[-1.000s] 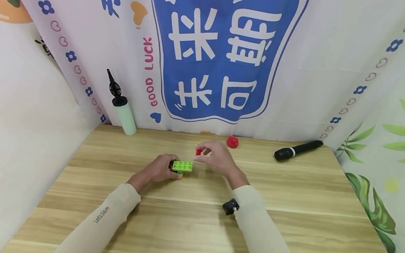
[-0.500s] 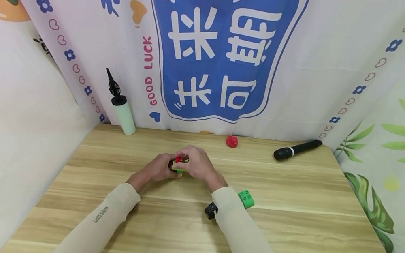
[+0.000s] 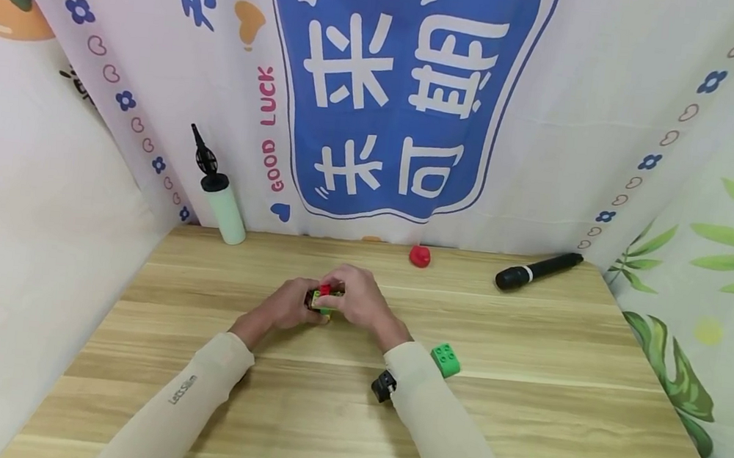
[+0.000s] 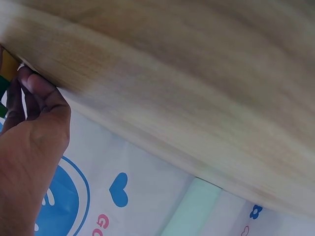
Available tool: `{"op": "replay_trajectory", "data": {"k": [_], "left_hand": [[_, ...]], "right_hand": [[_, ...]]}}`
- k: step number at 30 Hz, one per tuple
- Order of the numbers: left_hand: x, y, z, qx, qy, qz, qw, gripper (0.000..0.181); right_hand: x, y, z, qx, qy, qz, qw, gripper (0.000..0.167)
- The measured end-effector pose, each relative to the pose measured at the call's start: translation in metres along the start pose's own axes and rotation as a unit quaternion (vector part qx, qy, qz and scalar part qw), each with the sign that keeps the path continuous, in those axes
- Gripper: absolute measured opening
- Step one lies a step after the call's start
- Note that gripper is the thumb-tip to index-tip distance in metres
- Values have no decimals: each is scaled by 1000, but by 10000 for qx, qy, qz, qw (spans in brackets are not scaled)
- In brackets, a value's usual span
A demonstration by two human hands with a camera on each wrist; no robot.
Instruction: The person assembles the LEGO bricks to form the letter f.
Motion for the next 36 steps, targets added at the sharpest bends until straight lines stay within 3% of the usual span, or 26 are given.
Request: {"op": "replay_trajectory", "data": {"k": [18,26,36], "left_hand": [[-2,0,-2,-40,-1,29,10000,29],[-1,0,-2,-54,31,35,10000,30],[-3,0,-1,-52,11,21,10000,29]], "right_hand": [[0,5,-5,20,199,-65,9998,28],[-1,2,-2,12,71,-349,9994,24],[-3,8,-2,-303,-345,-249,9986,26]]}}
Point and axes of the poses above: each hand's wrist, its own z-axis towards the middle knuckle, its own x-axis out of the back of the hand, y = z × x, the point moved 9 cm from there along z, towards the middle knuckle, and after that the axes turned 15 degrees about x, right-handed, at the moved point
